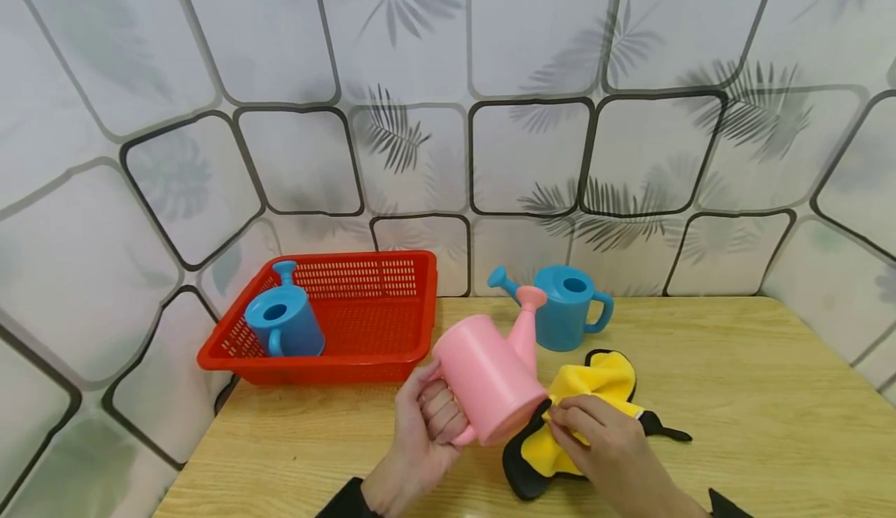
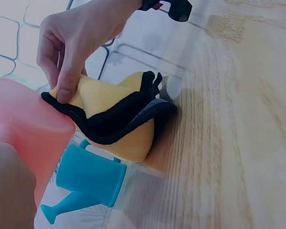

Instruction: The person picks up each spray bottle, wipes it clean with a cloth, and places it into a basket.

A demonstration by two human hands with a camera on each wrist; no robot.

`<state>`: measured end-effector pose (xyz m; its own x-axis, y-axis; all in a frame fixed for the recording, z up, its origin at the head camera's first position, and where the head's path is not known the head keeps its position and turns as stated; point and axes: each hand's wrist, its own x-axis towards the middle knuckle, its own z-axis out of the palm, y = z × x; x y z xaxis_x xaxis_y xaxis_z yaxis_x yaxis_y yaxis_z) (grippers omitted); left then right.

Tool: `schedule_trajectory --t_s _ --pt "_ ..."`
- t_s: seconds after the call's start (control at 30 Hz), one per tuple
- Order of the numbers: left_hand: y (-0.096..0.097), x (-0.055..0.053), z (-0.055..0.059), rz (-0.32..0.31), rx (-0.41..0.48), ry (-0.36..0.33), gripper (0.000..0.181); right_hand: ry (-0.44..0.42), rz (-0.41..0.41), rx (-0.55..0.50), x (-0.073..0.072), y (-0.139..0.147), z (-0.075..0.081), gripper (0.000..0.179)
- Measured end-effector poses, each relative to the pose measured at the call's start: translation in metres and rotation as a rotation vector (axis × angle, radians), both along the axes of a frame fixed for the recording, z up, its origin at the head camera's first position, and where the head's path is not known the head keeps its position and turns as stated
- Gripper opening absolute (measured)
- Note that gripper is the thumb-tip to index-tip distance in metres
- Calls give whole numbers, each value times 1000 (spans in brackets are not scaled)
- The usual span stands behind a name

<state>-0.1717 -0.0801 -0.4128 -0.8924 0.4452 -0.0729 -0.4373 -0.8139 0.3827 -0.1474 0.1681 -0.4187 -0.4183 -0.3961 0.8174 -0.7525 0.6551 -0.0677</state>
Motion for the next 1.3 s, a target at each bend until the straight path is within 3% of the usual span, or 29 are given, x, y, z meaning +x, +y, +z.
schedule_trajectory --t_s 0.37,0.77,0.93,1.3 --pt "2 3 -1 18 -28 -32 51 -33 -35 27 2 2 -1 53" --pt "3 5 -4 20 -17 -40 51 12 54 24 1 -3 -11 45" --pt "4 5 -3 25 -22 -48 51 -10 89 34 2 -10 -13 46" --pt "7 2 -2 -9 -55 18 53 -28 198 85 14 -38 -17 42"
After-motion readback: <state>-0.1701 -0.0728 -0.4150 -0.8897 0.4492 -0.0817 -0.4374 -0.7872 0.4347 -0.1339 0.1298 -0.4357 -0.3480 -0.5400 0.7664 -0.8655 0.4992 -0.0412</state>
